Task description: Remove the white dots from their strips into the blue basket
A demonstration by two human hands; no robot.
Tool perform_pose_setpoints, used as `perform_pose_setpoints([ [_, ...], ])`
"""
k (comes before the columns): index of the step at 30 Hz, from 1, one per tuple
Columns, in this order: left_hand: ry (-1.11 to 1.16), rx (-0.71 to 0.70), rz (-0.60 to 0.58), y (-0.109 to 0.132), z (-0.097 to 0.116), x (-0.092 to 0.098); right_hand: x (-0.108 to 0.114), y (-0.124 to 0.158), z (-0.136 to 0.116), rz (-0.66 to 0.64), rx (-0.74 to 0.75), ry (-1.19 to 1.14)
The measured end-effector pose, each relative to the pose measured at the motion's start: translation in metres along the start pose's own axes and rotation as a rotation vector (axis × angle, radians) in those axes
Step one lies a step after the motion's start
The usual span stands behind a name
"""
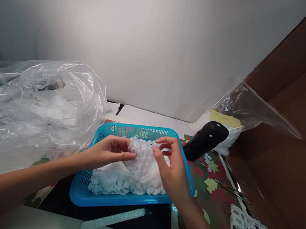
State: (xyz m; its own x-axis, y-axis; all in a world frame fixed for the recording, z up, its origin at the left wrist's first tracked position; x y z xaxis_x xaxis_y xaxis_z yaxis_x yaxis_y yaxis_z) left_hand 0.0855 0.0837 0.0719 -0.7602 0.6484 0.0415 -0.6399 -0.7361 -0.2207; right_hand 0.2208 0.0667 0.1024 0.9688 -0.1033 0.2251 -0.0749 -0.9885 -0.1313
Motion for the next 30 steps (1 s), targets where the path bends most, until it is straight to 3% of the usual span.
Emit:
perform_pose_setpoints([
  [3, -0.034, -0.001, -0.004, 0.0, 0.003, 0.0, -0.013, 0.019, -0.031, 0.019, 0.328, 0.298],
  [5, -0.049, 0.006, -0.024, 0.0, 0.003, -0.002, -0.026, 0.028, -0.038, -0.038, 0.427, 0.392],
  [16, -0.116, 0.04, 0.058, 0.002, -0.001, 0.009, -0.033, 0.039, -0.041, -0.047, 0.573, 0.454],
  [25, -0.018, 0.128, 0.143, 0.005, -0.003, 0.012, -0.039, 0.053, -0.041, -0.024, 0.763, 0.639],
  [30, 0.021, 0.127, 0.141, 0.004, -0.005, 0.012, -0.039, 0.052, -0.041, 0.006, 0.777, 0.67],
])
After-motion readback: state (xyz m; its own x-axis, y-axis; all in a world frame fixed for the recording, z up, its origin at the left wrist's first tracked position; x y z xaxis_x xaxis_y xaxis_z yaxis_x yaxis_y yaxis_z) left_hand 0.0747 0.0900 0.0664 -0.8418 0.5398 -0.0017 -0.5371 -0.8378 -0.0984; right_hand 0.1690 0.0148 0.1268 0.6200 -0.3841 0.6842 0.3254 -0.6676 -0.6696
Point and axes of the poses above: each hand's wrist, its own y-axis away from the middle knuckle, its own x-axis out of the back of the hand, z = x × y, the point moved 10 cm from there along -y, towards the middle knuckle, and after that the axes turned 11 degrees about -x, right-handed, at the moved point
